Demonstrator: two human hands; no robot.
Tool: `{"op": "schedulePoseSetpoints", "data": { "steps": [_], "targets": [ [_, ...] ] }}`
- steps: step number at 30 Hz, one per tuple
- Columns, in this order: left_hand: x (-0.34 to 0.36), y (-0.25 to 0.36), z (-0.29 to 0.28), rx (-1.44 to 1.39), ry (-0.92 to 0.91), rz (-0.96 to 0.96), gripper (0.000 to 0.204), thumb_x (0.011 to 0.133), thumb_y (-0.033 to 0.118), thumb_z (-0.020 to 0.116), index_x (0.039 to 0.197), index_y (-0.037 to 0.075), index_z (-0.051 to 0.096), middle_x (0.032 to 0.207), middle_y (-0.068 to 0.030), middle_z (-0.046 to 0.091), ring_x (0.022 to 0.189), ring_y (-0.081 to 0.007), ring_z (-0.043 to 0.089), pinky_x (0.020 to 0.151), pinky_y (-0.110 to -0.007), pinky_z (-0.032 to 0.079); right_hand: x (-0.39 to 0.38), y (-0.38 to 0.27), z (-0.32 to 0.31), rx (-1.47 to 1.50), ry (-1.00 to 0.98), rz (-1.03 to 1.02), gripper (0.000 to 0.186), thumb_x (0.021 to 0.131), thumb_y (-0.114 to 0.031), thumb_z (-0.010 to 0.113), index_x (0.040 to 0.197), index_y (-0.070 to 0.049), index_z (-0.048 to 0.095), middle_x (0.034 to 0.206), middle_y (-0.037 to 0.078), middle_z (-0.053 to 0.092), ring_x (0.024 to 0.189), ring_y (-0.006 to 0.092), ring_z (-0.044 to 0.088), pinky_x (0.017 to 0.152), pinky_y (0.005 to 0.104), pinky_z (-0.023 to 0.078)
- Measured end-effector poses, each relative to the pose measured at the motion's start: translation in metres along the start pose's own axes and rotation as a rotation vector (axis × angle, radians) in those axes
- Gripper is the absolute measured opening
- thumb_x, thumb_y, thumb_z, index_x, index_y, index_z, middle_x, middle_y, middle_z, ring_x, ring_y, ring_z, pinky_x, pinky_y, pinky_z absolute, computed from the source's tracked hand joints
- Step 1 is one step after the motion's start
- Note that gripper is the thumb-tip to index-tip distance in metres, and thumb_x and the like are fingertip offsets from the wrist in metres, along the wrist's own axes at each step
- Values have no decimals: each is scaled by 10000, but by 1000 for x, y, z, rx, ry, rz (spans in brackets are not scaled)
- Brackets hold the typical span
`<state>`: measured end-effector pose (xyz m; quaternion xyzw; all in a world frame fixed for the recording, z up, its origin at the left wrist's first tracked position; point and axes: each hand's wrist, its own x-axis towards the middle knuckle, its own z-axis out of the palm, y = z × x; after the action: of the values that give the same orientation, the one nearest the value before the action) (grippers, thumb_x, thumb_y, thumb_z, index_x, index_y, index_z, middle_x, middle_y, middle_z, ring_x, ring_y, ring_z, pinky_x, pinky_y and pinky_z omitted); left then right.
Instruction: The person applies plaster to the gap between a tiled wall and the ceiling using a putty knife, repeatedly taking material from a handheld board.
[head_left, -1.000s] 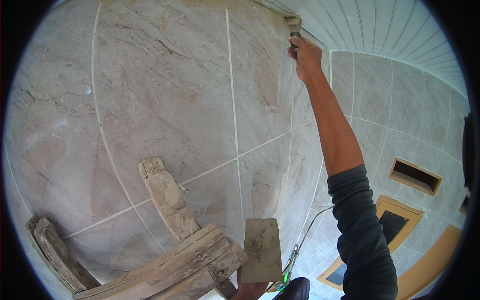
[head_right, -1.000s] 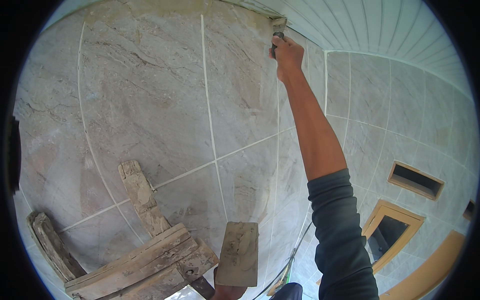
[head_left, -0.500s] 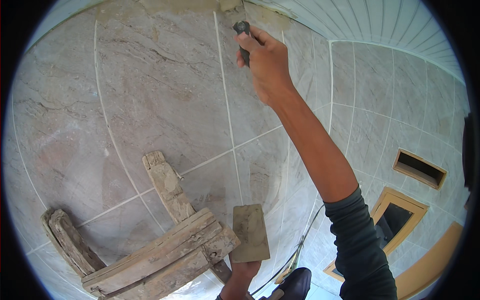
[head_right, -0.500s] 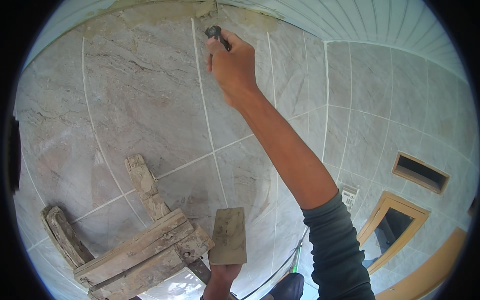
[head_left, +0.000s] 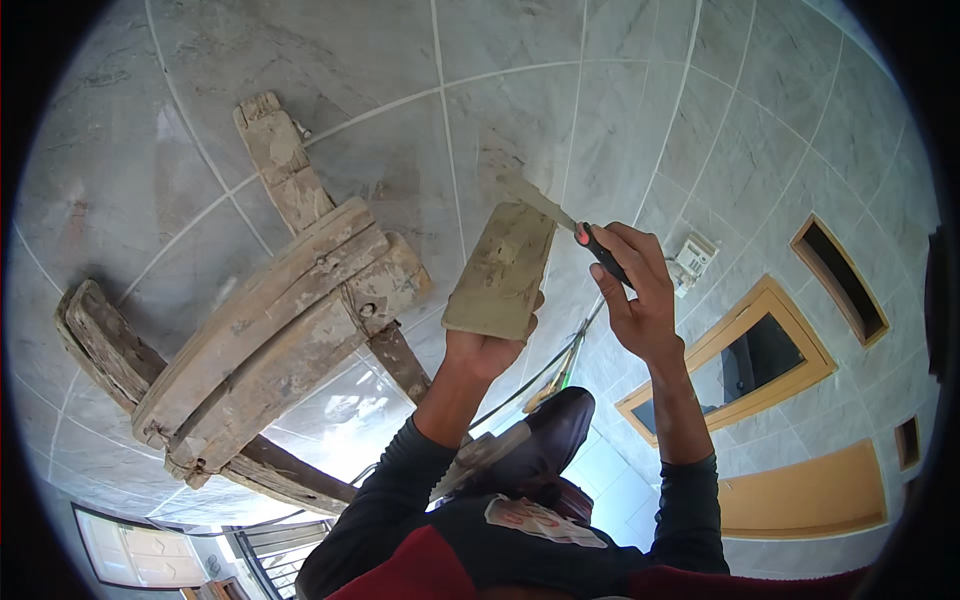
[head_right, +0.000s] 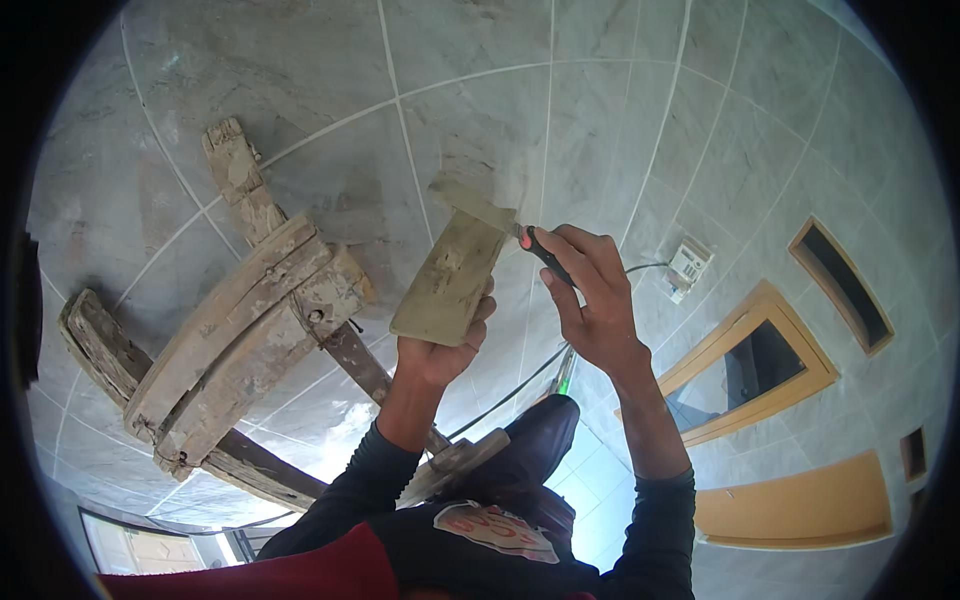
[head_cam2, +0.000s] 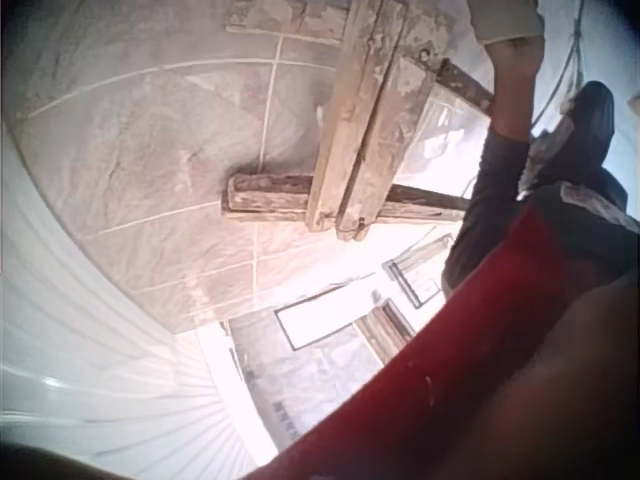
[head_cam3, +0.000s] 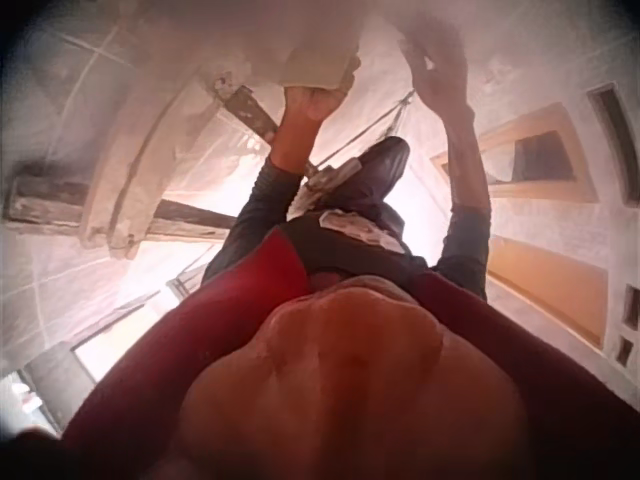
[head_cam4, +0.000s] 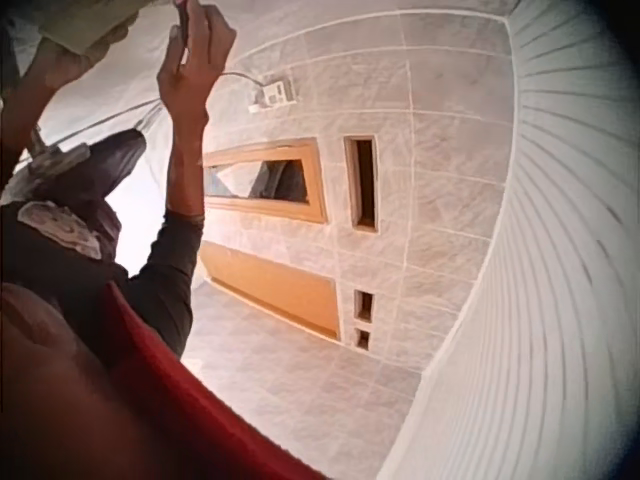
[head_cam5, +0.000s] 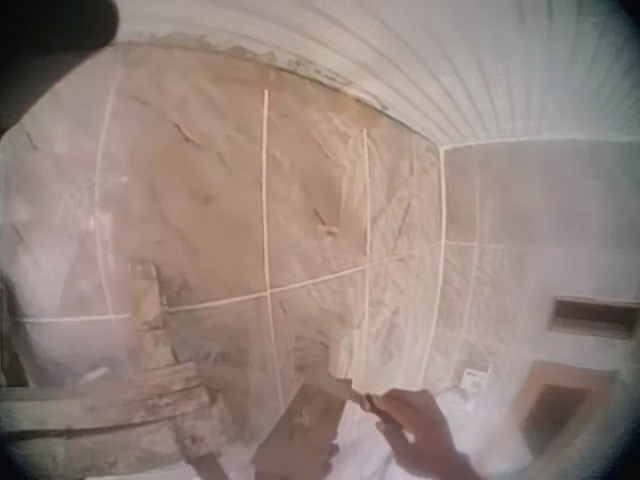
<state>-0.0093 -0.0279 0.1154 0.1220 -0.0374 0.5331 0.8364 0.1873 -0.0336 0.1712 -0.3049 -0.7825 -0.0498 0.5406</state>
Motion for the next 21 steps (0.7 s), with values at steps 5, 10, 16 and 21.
{"op": "schedulePoseSetpoints", "data": {
  "steps": [5, 10, 16, 21],
  "targets": [
    [6, -8, 5, -116, -202, -133, 397, 919, 176, 513, 1220, -72, 437, 1051, -153, 465, 731, -170, 454, 481, -224, 457, -33, 2, -14, -227, -54, -27, 456, 763, 61, 649, 1197, -69, 601, 1053, 104, 587, 781, 243, 504, 662, 335, 446],
    [8, 0, -1, -153, -201, -135, 362, 910, 145, 519, 1181, -85, 452, 1006, -143, 458, 716, -152, 447, 457, -225, 444, -46, -15, -48, -341, -126, -36, 448, 740, 77, 647, 1165, -66, 627, 1042, 100, 602, 745, 235, 499, 625, 329, 439],
    [10, 0, -5, -70, -224, -146, 355, 909, 127, 514, 1173, -100, 451, 992, -140, 452, 713, -157, 450, 454, -223, 457, -58, -30, -74, -190, -37, 118, 371, 833, -43, 654, 1202, -46, 609, 1014, 89, 623, 740, 180, 514, 631, 286, 438],
    [12, -4, -12, -127, -333, -267, 357, 923, 129, 498, 1189, -102, 443, 995, -144, 455, 708, -174, 474, 449, -224, 472, -66, -36, -76, 492, 44, 673, 376, 954, -193, 561, 1267, 16, 543, 989, 64, 639, 697, 74, 487, 620, 207, 409]
  ]
}}
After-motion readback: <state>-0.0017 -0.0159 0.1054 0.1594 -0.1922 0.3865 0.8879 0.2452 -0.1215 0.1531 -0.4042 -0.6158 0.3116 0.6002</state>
